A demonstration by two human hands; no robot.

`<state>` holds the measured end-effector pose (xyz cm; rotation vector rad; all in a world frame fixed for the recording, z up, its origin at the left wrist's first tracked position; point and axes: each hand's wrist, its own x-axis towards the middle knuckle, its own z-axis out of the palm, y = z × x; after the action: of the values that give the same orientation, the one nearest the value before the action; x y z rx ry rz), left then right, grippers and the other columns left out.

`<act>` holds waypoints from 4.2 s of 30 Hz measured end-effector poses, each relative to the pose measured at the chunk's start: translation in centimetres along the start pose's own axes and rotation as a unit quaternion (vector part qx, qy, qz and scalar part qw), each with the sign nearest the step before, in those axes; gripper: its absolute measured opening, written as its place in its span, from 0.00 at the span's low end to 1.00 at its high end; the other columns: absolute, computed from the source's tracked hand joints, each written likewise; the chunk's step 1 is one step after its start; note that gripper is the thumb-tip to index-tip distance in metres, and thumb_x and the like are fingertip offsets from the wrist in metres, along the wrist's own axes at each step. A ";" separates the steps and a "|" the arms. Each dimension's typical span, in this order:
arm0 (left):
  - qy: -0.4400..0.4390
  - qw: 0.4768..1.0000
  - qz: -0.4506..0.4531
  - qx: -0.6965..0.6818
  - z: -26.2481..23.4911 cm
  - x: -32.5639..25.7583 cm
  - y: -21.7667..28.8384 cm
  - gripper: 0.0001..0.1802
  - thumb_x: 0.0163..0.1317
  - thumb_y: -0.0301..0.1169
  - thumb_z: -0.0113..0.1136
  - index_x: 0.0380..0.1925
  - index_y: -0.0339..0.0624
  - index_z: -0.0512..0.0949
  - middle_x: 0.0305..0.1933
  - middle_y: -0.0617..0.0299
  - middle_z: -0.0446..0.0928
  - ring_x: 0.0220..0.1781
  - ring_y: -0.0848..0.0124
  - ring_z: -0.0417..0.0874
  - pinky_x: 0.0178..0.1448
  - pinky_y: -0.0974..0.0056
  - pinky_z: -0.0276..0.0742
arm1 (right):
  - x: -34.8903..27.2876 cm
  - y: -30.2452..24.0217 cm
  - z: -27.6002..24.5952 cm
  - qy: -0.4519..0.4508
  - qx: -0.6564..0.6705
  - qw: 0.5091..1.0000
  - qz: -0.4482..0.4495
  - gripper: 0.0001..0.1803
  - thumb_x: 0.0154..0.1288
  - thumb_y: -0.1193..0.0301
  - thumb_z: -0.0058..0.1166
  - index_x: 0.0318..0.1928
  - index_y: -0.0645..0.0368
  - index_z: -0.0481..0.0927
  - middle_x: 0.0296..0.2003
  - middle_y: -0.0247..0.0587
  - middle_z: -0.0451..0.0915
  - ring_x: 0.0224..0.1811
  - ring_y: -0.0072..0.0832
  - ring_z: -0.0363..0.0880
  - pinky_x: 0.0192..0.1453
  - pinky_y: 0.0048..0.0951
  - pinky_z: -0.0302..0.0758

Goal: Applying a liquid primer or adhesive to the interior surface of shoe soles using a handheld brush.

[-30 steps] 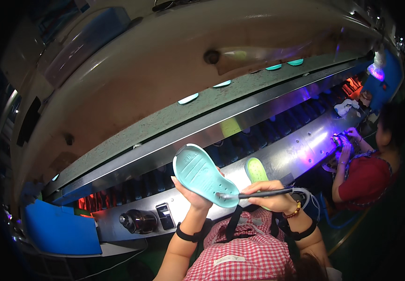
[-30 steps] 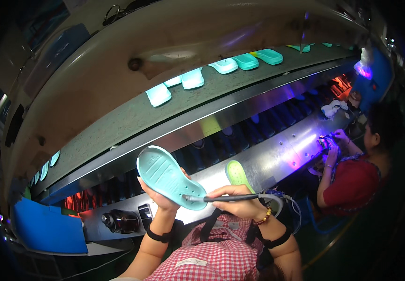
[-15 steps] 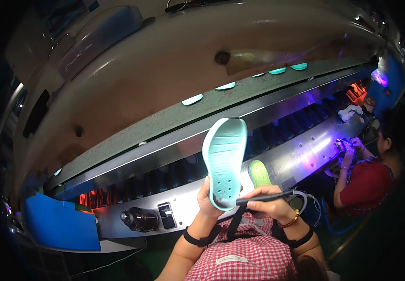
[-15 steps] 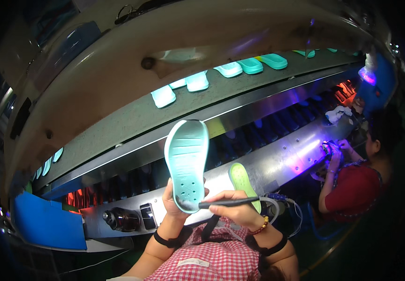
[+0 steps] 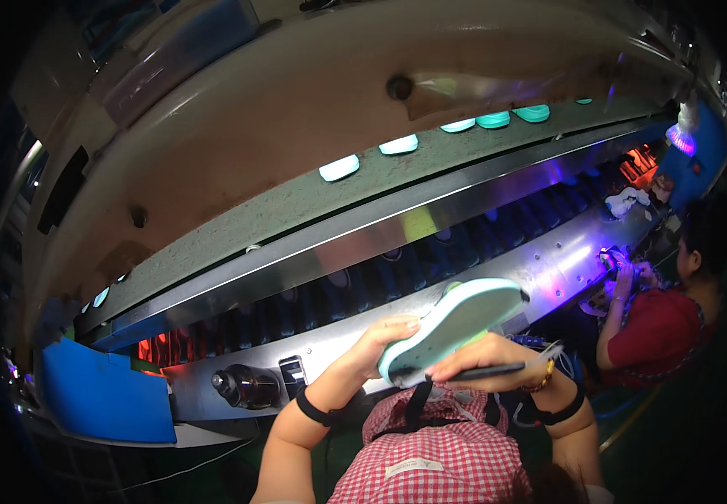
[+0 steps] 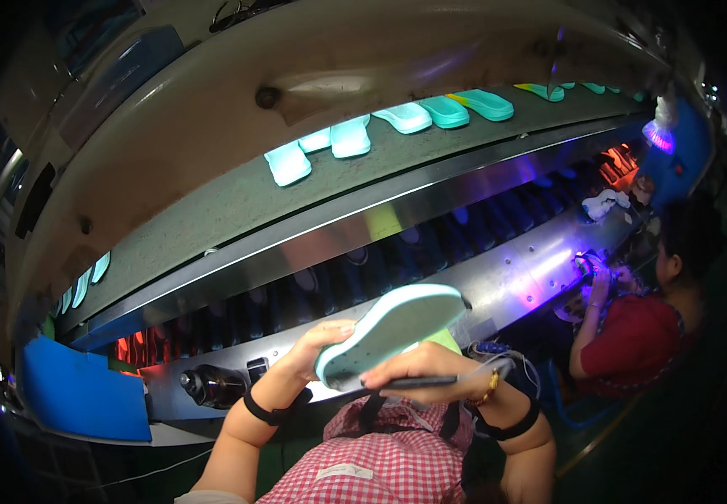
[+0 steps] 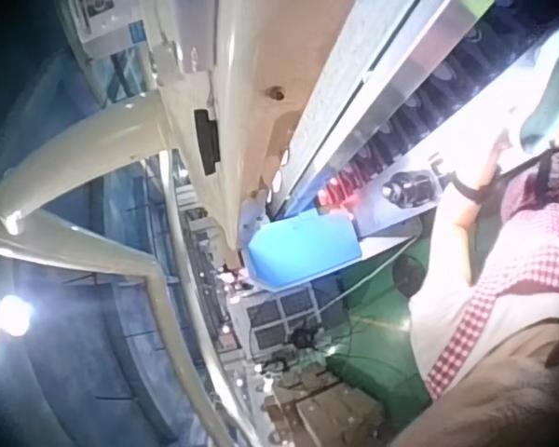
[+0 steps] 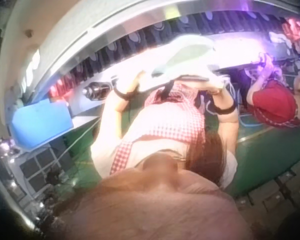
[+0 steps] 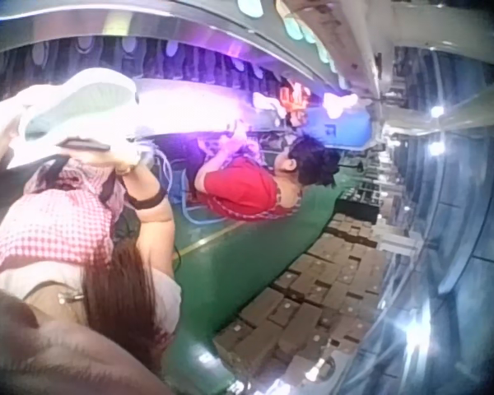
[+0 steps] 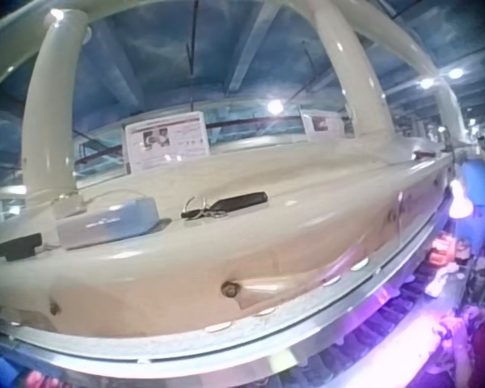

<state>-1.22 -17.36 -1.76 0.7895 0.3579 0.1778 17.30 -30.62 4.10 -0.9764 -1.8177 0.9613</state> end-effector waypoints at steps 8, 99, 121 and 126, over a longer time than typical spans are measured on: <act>-0.023 0.992 -0.109 0.063 1.4 -1.2 1.4 0.24 0.59 0.37 0.52 0.52 0.32 0.68 0.48 0.54 0.74 0.46 0.68 0.77 0.49 0.66 0.73 | -1.1 -1.0 -0.8 -0.083 -0.012 0.996 -0.008 0.11 0.53 0.78 0.57 0.39 0.62 0.78 0.40 0.44 0.80 0.44 0.35 0.79 0.48 0.29 0.75; 0.022 0.912 0.306 -0.273 3.8 -1.9 -0.1 0.32 0.60 0.49 0.41 0.64 0.52 0.54 0.63 0.50 0.60 0.61 0.48 0.64 0.63 0.37 0.54 | 1.8 -1.8 4.1 0.148 0.013 0.988 -0.044 0.12 0.49 0.78 0.60 0.38 0.63 0.80 0.35 0.47 0.81 0.37 0.29 0.80 0.42 0.25 0.76; 0.034 0.994 0.001 -0.102 1.4 -3.0 1.2 0.25 0.59 0.35 0.51 0.54 0.32 0.66 0.53 0.50 0.71 0.51 0.63 0.75 0.56 0.61 0.70 | 1.1 -1.7 0.0 -0.178 -0.097 0.979 0.004 0.13 0.54 0.74 0.56 0.43 0.55 0.78 0.41 0.40 0.80 0.43 0.34 0.79 0.45 0.29 0.76; 0.027 0.996 -0.065 -0.049 1.3 -3.0 1.6 0.24 0.60 0.35 0.52 0.54 0.33 0.67 0.51 0.50 0.73 0.49 0.64 0.76 0.54 0.62 0.73 | 1.2 -0.5 0.5 -0.158 -0.177 0.967 -0.095 0.13 0.51 0.75 0.56 0.40 0.52 0.78 0.41 0.36 0.79 0.43 0.33 0.79 0.42 0.27 0.76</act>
<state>-3.55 -17.95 1.01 0.6627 0.4468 0.0935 16.35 -29.86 4.76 -0.8700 -2.3652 0.7157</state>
